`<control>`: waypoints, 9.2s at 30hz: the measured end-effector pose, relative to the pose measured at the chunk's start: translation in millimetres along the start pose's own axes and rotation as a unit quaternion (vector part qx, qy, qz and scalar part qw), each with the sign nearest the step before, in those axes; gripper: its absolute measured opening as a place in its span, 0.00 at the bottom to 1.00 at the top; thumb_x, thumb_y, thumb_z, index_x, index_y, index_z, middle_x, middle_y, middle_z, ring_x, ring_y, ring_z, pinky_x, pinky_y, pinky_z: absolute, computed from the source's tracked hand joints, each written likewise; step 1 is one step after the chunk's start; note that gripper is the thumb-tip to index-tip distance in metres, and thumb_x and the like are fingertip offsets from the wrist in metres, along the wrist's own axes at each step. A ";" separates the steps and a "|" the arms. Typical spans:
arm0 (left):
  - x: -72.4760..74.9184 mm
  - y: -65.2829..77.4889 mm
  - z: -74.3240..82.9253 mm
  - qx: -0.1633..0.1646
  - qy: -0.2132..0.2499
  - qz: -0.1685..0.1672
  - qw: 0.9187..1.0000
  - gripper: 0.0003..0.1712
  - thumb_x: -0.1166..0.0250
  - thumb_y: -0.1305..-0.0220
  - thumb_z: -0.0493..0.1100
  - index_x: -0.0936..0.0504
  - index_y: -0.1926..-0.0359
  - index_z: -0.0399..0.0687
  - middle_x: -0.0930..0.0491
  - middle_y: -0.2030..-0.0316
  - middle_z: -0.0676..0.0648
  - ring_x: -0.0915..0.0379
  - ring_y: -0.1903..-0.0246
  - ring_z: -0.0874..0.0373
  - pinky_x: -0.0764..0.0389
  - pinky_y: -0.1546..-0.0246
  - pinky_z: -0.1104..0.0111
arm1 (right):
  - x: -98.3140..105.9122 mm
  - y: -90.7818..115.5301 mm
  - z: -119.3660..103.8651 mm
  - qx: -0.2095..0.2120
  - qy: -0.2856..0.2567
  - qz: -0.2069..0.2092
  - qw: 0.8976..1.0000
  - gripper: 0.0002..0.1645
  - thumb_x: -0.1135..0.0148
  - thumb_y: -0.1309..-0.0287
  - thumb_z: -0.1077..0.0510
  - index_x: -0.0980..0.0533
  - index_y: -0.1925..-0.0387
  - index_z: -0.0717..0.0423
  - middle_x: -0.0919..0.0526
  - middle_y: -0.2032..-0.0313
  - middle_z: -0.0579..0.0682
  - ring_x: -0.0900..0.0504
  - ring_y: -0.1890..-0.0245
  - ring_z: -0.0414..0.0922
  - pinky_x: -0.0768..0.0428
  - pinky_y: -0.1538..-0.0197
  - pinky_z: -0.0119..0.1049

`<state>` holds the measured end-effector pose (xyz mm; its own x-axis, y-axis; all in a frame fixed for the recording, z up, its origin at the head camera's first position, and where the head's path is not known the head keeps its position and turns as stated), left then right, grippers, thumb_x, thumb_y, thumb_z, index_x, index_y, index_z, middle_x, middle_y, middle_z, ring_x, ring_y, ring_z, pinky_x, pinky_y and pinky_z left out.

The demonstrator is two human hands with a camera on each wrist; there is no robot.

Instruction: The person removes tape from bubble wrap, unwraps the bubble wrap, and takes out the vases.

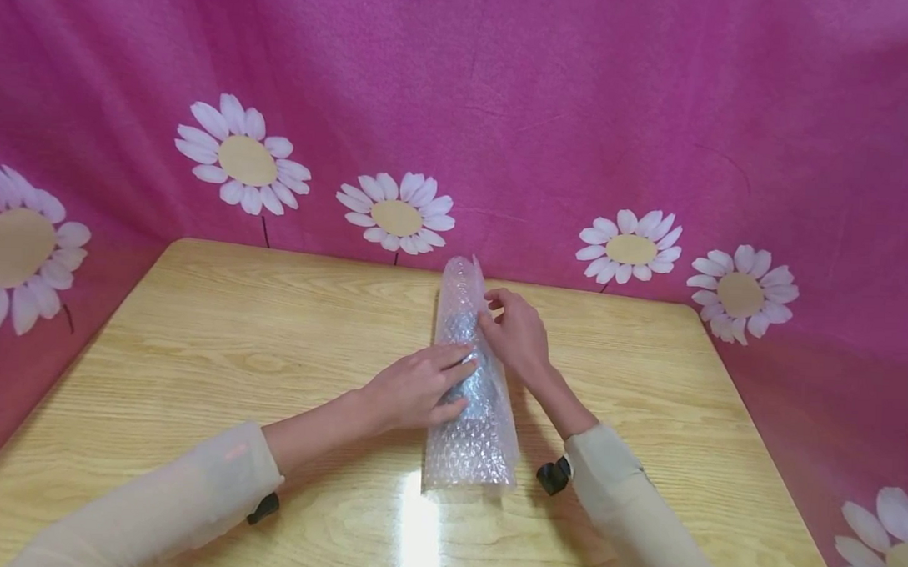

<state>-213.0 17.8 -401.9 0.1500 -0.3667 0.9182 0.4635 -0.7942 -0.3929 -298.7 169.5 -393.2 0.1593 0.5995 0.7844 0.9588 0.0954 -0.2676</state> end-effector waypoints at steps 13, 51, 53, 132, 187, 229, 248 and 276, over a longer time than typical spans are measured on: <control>-1.4 -0.8 0.6 -0.006 -0.005 0.006 1.000 0.30 0.36 0.34 0.51 0.21 0.40 0.34 0.25 0.39 0.34 0.30 0.37 0.45 0.31 0.35 0.58 | -4.3 -10.0 -4.6 0.100 0.028 0.007 0.995 0.16 0.38 0.36 0.62 0.21 0.49 0.66 0.15 0.58 0.60 0.15 0.59 0.53 0.17 0.55 0.46; 0.1 -1.1 1.3 -0.009 -0.008 0.018 1.000 0.29 0.35 0.36 0.50 0.20 0.41 0.34 0.24 0.40 0.35 0.28 0.39 0.46 0.30 0.36 0.60 | -10.4 -19.2 -12.3 0.273 0.197 0.004 0.942 0.10 0.36 0.35 0.63 0.19 0.53 0.60 0.15 0.66 0.56 0.16 0.71 0.51 0.16 0.68 0.42; -0.3 -1.3 0.8 -0.007 -0.006 0.016 1.000 0.29 0.35 0.35 0.51 0.20 0.41 0.34 0.24 0.40 0.35 0.29 0.38 0.46 0.30 0.36 0.60 | -11.3 -19.8 -13.1 0.275 0.209 -0.001 0.939 0.12 0.35 0.36 0.63 0.18 0.52 0.61 0.15 0.62 0.57 0.15 0.68 0.51 0.15 0.65 0.42; -0.9 0.9 0.5 0.008 0.004 0.001 1.000 0.30 0.36 0.34 0.52 0.22 0.39 0.35 0.26 0.37 0.35 0.31 0.36 0.45 0.31 0.36 0.59 | 8.8 -6.6 42.8 0.204 0.172 0.005 0.964 0.12 0.38 0.41 0.69 0.18 0.55 0.62 0.15 0.67 0.58 0.18 0.74 0.55 0.17 0.69 0.48; -1.1 1.9 0.8 -0.002 0.016 0.023 1.000 0.29 0.35 0.35 0.49 0.21 0.40 0.33 0.26 0.39 0.32 0.30 0.38 0.42 0.29 0.37 0.56 | 5.2 5.0 98.0 0.108 0.231 -0.043 0.966 0.05 0.38 0.39 0.60 0.19 0.63 0.58 0.21 0.79 0.49 0.27 0.80 0.48 0.22 0.77 0.46; -2.3 1.9 -1.8 -0.003 0.010 0.024 1.000 0.29 0.34 0.36 0.50 0.21 0.40 0.34 0.25 0.39 0.34 0.29 0.38 0.44 0.29 0.37 0.58 | 6.2 12.4 84.1 0.089 0.211 -0.052 0.972 0.16 0.39 0.34 0.55 0.19 0.50 0.60 0.20 0.54 0.59 0.20 0.57 0.57 0.17 0.62 0.54; -2.8 2.8 -3.1 0.001 0.009 0.017 1.000 0.30 0.35 0.35 0.51 0.21 0.39 0.34 0.26 0.38 0.34 0.30 0.37 0.44 0.30 0.36 0.58 | 3.3 21.2 56.4 0.042 -0.015 -0.101 0.994 0.18 0.40 0.33 0.57 0.22 0.46 0.64 0.15 0.57 0.59 0.14 0.62 0.53 0.16 0.59 0.48; -1.1 6.1 -4.0 0.009 0.028 0.034 0.999 0.31 0.33 0.37 0.50 0.22 0.39 0.34 0.26 0.38 0.34 0.29 0.38 0.45 0.28 0.38 0.60 | -10.8 48.4 31.4 -0.127 -0.321 -0.292 0.892 0.34 0.49 0.26 0.54 0.44 0.26 0.62 0.23 0.46 0.69 0.15 0.58 0.56 0.17 0.51 0.51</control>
<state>-213.9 11.4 -405.5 0.1328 -0.4466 0.8848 0.4703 -0.7574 -0.4529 -261.4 192.7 -432.2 -0.4740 0.8456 0.2456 0.8697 0.4059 0.2809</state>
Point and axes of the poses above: each hand's wrist, its own y-axis away from the middle knuckle, its own x-axis out of the back of the hand, z = x × y, the point moved 5 cm from there along -y, towards the middle knuckle
